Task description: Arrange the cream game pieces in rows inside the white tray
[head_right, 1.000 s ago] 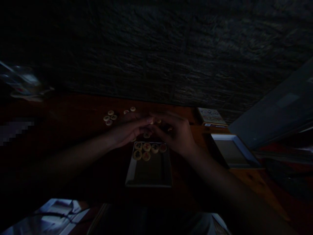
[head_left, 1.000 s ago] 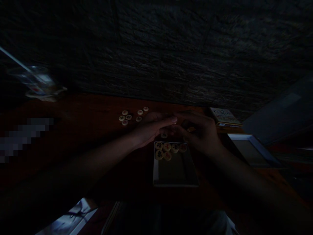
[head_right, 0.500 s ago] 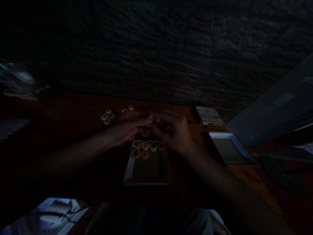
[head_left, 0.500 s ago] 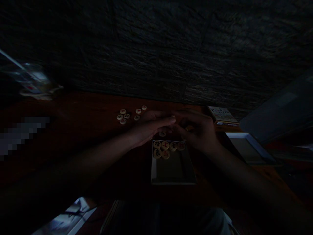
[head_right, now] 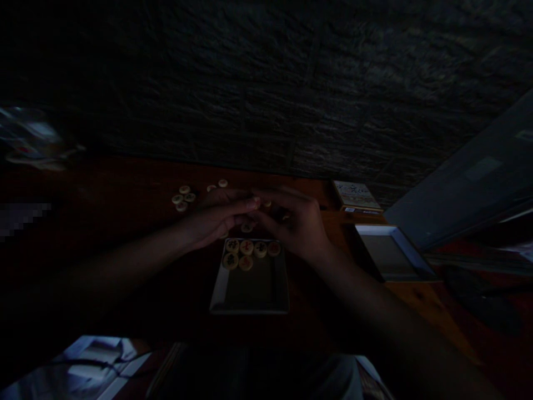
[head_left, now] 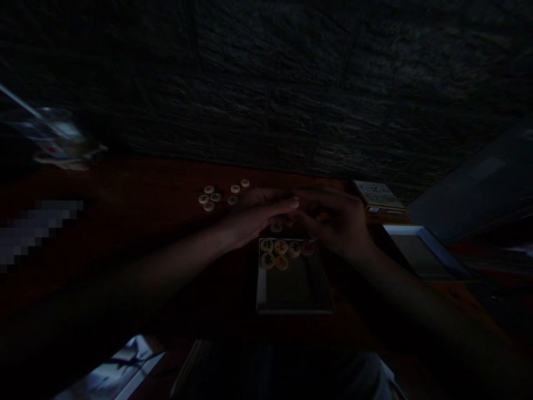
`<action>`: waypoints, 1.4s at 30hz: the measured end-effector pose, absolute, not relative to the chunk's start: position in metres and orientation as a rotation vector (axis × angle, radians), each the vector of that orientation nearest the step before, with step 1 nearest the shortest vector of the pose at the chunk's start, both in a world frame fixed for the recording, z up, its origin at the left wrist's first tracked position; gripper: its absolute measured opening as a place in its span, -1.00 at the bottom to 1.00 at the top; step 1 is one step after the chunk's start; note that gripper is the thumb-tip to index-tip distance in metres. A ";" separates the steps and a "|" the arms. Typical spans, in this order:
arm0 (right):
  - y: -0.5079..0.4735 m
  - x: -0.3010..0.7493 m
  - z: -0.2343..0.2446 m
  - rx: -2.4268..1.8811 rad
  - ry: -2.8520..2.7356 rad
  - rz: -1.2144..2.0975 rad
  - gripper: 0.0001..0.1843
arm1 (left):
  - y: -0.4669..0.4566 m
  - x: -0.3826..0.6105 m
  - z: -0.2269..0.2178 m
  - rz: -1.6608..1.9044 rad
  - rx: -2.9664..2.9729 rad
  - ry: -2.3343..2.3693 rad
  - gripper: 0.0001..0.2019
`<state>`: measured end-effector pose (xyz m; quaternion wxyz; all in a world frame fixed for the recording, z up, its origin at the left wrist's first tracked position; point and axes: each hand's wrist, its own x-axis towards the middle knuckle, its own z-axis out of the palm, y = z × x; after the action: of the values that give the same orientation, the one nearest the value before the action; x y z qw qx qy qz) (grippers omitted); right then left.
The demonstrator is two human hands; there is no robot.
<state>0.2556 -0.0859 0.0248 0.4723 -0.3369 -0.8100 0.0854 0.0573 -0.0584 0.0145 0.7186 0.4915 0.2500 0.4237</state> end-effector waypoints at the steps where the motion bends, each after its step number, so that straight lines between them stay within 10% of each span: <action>1: -0.086 0.255 0.025 -0.823 -1.983 0.211 -0.63 | -0.058 0.057 0.014 0.937 1.088 0.550 -0.75; 42: -0.086 0.256 0.024 -0.847 -1.988 0.226 -0.63 | -0.061 0.057 0.016 0.928 1.093 0.546 -0.74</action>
<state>0.2556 -0.0862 0.0244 0.4658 -0.3451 -0.8097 0.0919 0.0570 -0.0608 0.0161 0.7198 0.4946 0.2470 0.4197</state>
